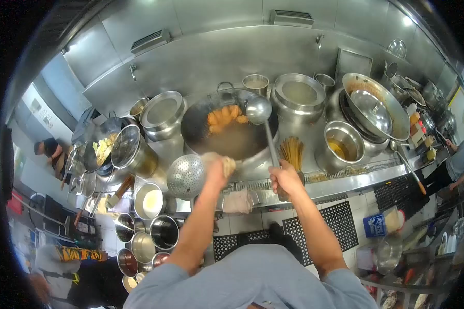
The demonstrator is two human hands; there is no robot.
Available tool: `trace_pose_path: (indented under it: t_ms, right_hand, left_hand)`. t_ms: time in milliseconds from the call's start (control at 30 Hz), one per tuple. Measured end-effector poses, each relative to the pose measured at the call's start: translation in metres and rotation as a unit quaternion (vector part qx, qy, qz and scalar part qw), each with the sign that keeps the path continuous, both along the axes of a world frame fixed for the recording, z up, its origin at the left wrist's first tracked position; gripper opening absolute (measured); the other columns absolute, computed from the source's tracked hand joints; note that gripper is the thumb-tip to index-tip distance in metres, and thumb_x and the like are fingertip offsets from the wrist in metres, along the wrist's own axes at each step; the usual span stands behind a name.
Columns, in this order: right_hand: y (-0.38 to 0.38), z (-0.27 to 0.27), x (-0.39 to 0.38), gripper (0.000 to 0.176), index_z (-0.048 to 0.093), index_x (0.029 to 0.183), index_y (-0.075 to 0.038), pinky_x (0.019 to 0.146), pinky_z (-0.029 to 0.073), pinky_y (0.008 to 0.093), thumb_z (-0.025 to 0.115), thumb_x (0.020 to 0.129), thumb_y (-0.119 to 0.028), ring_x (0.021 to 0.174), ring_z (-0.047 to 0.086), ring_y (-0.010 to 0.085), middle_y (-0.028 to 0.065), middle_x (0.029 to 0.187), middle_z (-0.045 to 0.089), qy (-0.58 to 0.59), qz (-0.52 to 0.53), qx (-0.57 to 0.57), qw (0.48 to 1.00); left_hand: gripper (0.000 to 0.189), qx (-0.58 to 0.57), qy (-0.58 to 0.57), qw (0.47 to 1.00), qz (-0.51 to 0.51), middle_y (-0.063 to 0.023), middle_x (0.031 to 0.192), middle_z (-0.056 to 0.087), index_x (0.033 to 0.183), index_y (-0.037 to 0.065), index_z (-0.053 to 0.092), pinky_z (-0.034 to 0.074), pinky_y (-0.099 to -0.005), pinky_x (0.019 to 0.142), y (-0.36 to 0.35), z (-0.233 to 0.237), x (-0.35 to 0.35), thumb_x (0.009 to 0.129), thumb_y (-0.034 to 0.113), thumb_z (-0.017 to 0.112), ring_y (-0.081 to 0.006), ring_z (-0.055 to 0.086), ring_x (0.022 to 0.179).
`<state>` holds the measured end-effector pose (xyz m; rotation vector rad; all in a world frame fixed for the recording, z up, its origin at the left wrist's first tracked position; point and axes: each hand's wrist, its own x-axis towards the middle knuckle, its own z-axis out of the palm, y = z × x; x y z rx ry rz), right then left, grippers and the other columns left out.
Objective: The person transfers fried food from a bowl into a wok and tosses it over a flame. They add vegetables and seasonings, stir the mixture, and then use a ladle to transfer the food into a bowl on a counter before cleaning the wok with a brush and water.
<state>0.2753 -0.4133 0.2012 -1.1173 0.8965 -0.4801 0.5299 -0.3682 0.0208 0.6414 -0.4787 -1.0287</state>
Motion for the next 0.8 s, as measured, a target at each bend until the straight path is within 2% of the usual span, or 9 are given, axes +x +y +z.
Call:
trace_pose_path:
  t_ms: [67, 133, 233, 333, 500, 567, 700, 767, 800]
  right_hand:
    - [0.003, 0.005, 0.005, 0.022, 0.043, 0.097, -0.003, 0.035, 0.036, 0.0286, 0.058, 0.082, -0.011, 0.043, 0.045, 0.0114, 0.0025, 0.063, 0.047, 0.049, -0.033, -0.047, 0.997]
    - [0.003, 0.007, 0.018, 0.019, 0.044, 0.093, -0.004, 0.037, 0.037, 0.0273, 0.058, 0.082, -0.012, 0.044, 0.045, 0.0110, 0.0020, 0.063, 0.047, 0.017, -0.021, -0.003, 1.000]
    - [-0.008, -0.005, 0.035, 0.012, 0.046, 0.080, -0.007, 0.040, 0.038, 0.0257, 0.056, 0.084, -0.012, 0.046, 0.045, 0.0110, 0.0007, 0.061, 0.047, -0.066, 0.010, 0.105, 0.992]
    - [-0.009, -0.003, 0.050, 0.016, 0.046, 0.071, -0.009, 0.041, 0.038, 0.0254, 0.054, 0.085, -0.008, 0.047, 0.045, 0.0120, 0.0006, 0.059, 0.047, -0.182, 0.014, 0.286, 0.941]
    - [-0.023, 0.009, 0.056, 0.019, 0.045, 0.069, -0.009, 0.041, 0.037, 0.0205, 0.055, 0.085, -0.006, 0.048, 0.046, 0.0075, -0.0016, 0.059, 0.047, -0.198, 0.011, 0.342, 0.918]
    - [-0.030, 0.011, 0.060, 0.019, 0.044, 0.069, -0.009, 0.040, 0.037, 0.0199, 0.055, 0.085, -0.006, 0.049, 0.046, 0.0070, -0.0019, 0.061, 0.048, -0.201, 0.027, 0.337, 0.919]
    - [-0.037, 0.014, 0.056, 0.008, 0.049, 0.088, -0.002, 0.040, 0.036, 0.0190, 0.056, 0.085, -0.005, 0.048, 0.045, 0.0052, -0.0038, 0.062, 0.045, -0.271, 0.046, 0.429, 0.860]
    - [-0.031, -0.010, 0.033, 0.026, 0.048, 0.109, 0.005, 0.038, 0.033, 0.0177, 0.052, 0.087, -0.008, 0.047, 0.043, 0.0035, -0.0051, 0.063, 0.043, -0.327, 0.052, 0.353, 0.875]
    - [-0.027, -0.018, 0.019, 0.030, 0.047, 0.115, 0.004, 0.036, 0.032, 0.0184, 0.050, 0.088, -0.010, 0.046, 0.041, 0.0034, -0.0052, 0.063, 0.042, -0.358, 0.086, 0.386, 0.846]
  left_hand:
    - [0.028, 0.179, -0.099, 0.955, 0.215, -0.0123, 0.088, 0.059, 0.111, -0.004, 0.041, 0.050, -0.0326, 0.058, 0.003, -0.027, -0.032, 0.086, 0.005, 0.049, -0.0220, 0.060, 0.071]
    - [0.037, 0.257, -0.179, 0.867, 0.387, -0.0119, 0.092, 0.058, 0.116, -0.006, 0.038, 0.051, -0.0335, 0.066, 0.009, 0.025, -0.072, 0.083, 0.004, 0.051, -0.0228, 0.060, 0.078]
    - [0.033, 0.256, -0.093, 0.917, 0.293, -0.0116, 0.094, 0.058, 0.111, -0.007, 0.043, 0.051, -0.0344, 0.069, 0.012, 0.065, -0.084, 0.082, 0.005, 0.052, -0.0236, 0.060, 0.080]
    - [0.015, 0.213, 0.011, 0.972, 0.096, -0.0123, 0.087, 0.059, 0.097, -0.004, 0.050, 0.051, -0.0338, 0.056, 0.006, 0.089, -0.041, 0.085, 0.006, 0.050, -0.0225, 0.061, 0.070]
    - [0.009, 0.232, -0.082, 0.967, 0.066, -0.0092, 0.082, 0.060, 0.087, 0.003, 0.054, 0.049, -0.0322, 0.054, 0.032, 0.084, -0.045, 0.088, 0.009, 0.048, -0.0214, 0.060, 0.066]
    - [0.011, 0.210, 0.081, 0.973, 0.057, -0.0093, 0.082, 0.059, 0.096, 0.004, 0.050, 0.045, -0.0321, 0.042, 0.030, 0.074, -0.046, 0.088, 0.012, 0.048, -0.0219, 0.061, 0.062]
    - [0.012, 0.248, 0.077, 0.963, 0.074, -0.0077, 0.082, 0.059, 0.098, 0.007, 0.051, 0.046, -0.0310, 0.042, 0.023, 0.071, -0.050, 0.089, 0.015, 0.048, -0.0214, 0.061, 0.062]
    - [0.013, 0.221, 0.101, 0.967, 0.071, -0.0092, 0.081, 0.059, 0.097, 0.006, 0.051, 0.046, -0.0314, 0.042, 0.027, 0.074, -0.050, 0.089, 0.015, 0.047, -0.0215, 0.061, 0.061]
    - [0.012, 0.218, 0.103, 0.968, 0.070, -0.0096, 0.081, 0.059, 0.097, 0.006, 0.051, 0.046, -0.0315, 0.042, 0.030, 0.072, -0.049, 0.089, 0.015, 0.047, -0.0216, 0.061, 0.061]
